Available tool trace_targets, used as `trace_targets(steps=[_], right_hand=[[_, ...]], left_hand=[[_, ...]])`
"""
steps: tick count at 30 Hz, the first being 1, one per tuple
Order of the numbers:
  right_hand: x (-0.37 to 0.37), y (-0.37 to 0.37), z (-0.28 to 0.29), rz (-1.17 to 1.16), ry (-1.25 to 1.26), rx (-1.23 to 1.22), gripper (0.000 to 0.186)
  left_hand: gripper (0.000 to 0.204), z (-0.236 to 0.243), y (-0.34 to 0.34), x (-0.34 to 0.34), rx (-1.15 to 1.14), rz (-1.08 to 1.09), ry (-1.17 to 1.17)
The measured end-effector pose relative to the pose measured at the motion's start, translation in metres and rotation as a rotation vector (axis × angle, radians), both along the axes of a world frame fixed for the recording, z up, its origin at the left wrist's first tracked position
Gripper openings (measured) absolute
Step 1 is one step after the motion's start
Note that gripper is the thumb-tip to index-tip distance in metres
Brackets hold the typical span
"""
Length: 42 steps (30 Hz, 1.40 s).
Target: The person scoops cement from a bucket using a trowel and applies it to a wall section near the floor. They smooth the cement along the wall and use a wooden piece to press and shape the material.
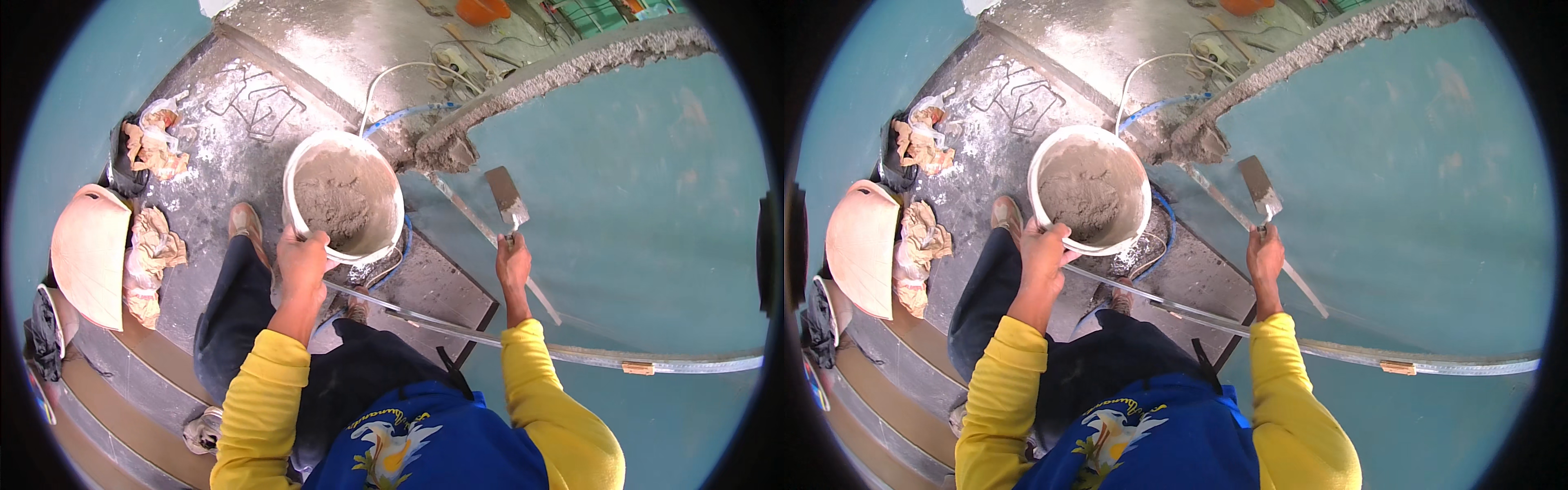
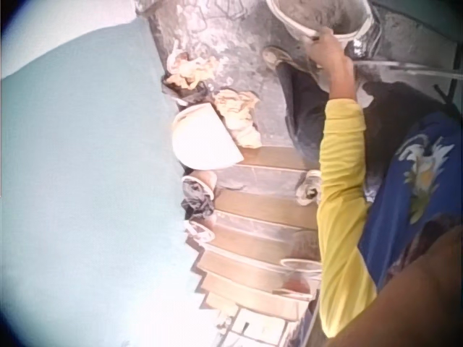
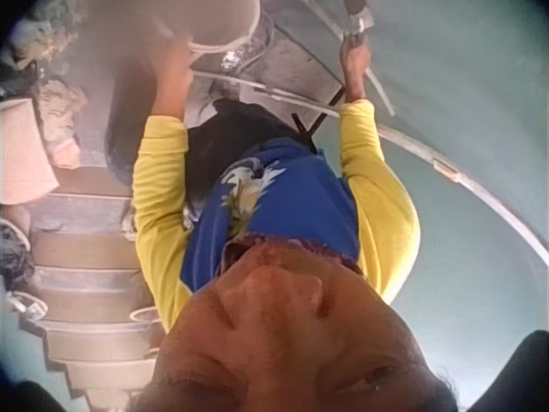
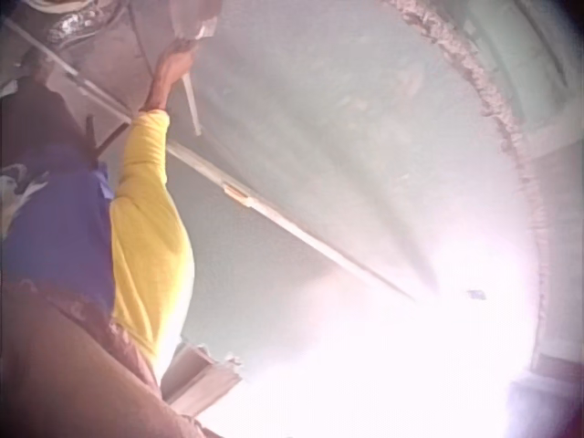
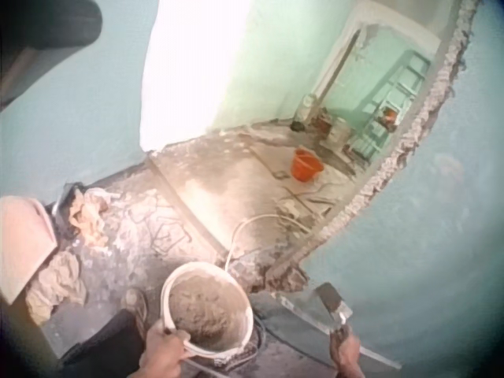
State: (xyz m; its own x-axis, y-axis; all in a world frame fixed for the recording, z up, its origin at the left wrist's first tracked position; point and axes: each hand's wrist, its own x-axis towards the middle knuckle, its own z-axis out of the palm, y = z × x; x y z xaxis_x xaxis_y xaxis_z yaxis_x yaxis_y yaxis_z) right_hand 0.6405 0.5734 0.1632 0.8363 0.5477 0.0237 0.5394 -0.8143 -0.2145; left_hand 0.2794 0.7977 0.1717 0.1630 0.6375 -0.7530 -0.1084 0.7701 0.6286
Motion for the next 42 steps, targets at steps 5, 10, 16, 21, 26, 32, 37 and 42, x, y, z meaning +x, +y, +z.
trace_targets(steps=[5,10,16,21,26,32,37,42], right_hand=[[-0.085,0.028,0.058,0.439,0.215,-0.095,0.037],[-0.119,0.084,0.05,0.65,0.186,-0.449,0.036],[-0.13,0.102,0.033,0.72,0.439,-0.572,0.034],[-0.136,0.098,0.027,0.693,0.634,-0.296,0.043],[-0.109,0.092,0.033,0.416,1.002,-0.185,0.042],[-0.075,0.05,0.079,0.684,0.662,-0.212,0.04],[-0.06,0.05,0.115,0.413,1.427,-0.4,0.036],[0.024,0.075,0.067,0.134,1.268,-0.141,0.028]], left_hand=[[0.029,-0.007,-0.01,0.001,0.116,-0.051,0.012],[0.025,-0.014,-0.024,0.007,0.274,-0.216,0.036],[0.032,-0.014,-0.034,0.011,0.4,-0.323,0.029],[0.036,-0.009,-0.037,0.022,0.316,-0.31,-0.005],[0.033,-0.03,-0.027,0.015,0.15,-0.25,0.112],[0.035,-0.027,-0.016,0.0,0.013,0.045,0.155],[0.04,-0.03,-0.006,-0.028,0.101,0.208,0.198],[0.042,-0.015,0.002,-0.033,0.15,0.272,0.145]])
